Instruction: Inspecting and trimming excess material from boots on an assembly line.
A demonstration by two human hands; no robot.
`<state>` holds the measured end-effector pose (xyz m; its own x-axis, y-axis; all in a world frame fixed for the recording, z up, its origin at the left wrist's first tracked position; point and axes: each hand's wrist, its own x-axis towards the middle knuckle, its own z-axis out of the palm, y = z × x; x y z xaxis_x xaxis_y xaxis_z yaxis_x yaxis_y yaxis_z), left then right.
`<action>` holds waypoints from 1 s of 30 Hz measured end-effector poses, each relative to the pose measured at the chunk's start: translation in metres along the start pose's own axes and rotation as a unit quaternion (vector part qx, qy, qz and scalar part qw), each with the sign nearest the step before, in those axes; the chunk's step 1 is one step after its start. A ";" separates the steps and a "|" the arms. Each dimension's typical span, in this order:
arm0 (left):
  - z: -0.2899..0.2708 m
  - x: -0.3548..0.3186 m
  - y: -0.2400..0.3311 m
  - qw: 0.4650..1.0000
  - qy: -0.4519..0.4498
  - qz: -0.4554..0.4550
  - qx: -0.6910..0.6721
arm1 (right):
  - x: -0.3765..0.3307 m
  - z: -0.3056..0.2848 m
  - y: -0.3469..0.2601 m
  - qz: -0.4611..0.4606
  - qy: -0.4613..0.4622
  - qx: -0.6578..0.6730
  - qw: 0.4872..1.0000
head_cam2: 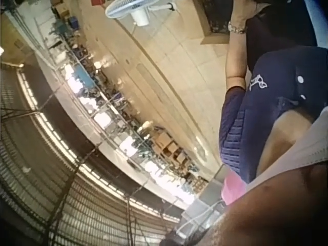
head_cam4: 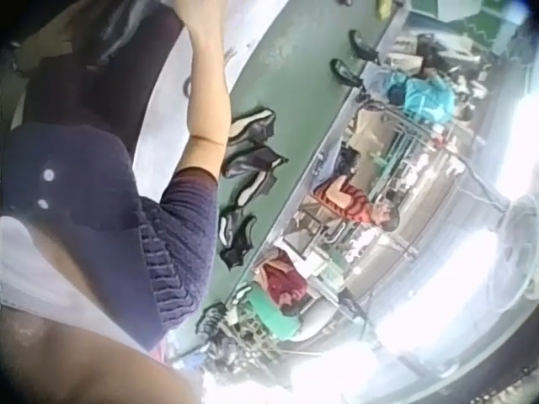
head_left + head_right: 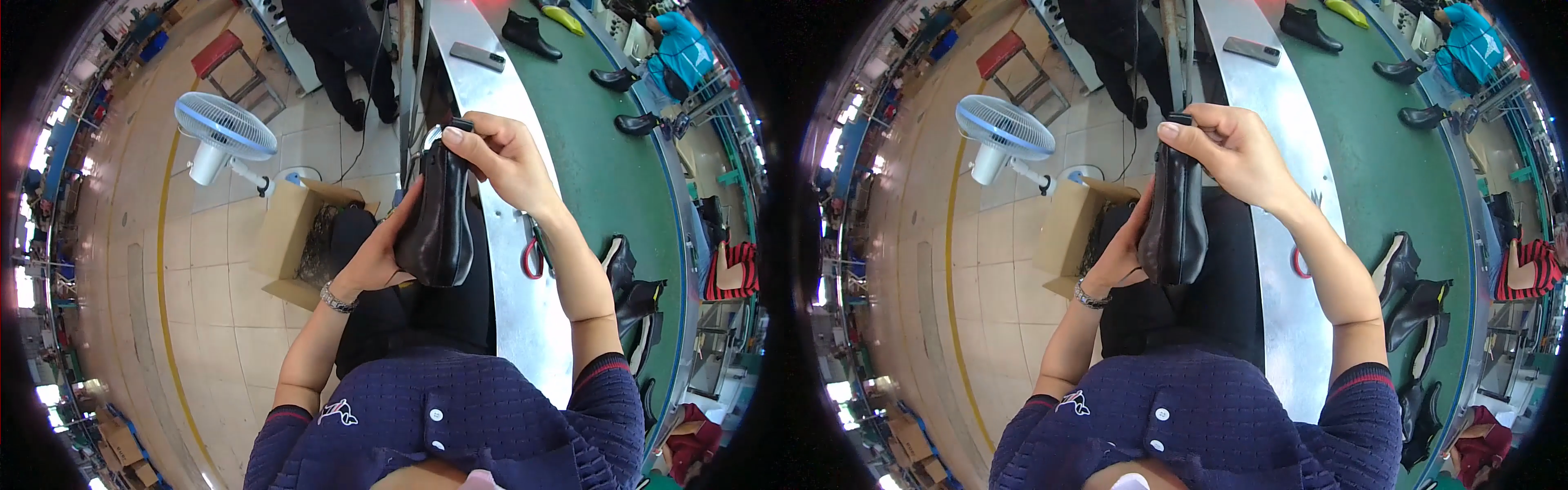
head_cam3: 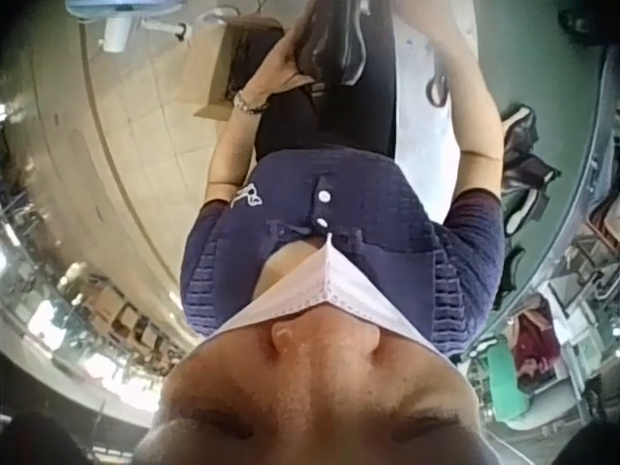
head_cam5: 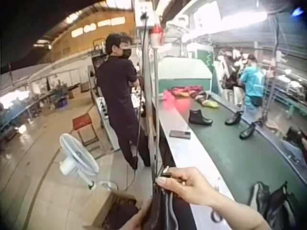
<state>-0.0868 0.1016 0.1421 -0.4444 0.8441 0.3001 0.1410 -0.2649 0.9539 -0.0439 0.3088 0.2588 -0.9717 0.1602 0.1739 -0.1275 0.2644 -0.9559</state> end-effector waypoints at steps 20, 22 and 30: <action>-0.071 -0.149 -0.028 0.851 0.282 -0.369 -0.244 | -0.171 -0.075 0.183 0.262 0.281 -0.387 0.838; -0.075 -0.161 -0.032 0.818 0.295 -0.423 -0.256 | -0.189 -0.070 0.196 0.263 0.276 -0.418 0.825; -0.042 -0.101 -0.009 0.846 0.197 -0.460 -0.186 | -0.166 -0.080 0.217 0.294 0.121 -0.509 0.800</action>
<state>-0.0805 -0.0004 0.1033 -0.4858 0.5720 -0.6610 -0.6790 0.2293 0.6974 0.1060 0.4157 0.0408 -0.7210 0.6886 -0.0770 0.6857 0.6931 -0.2225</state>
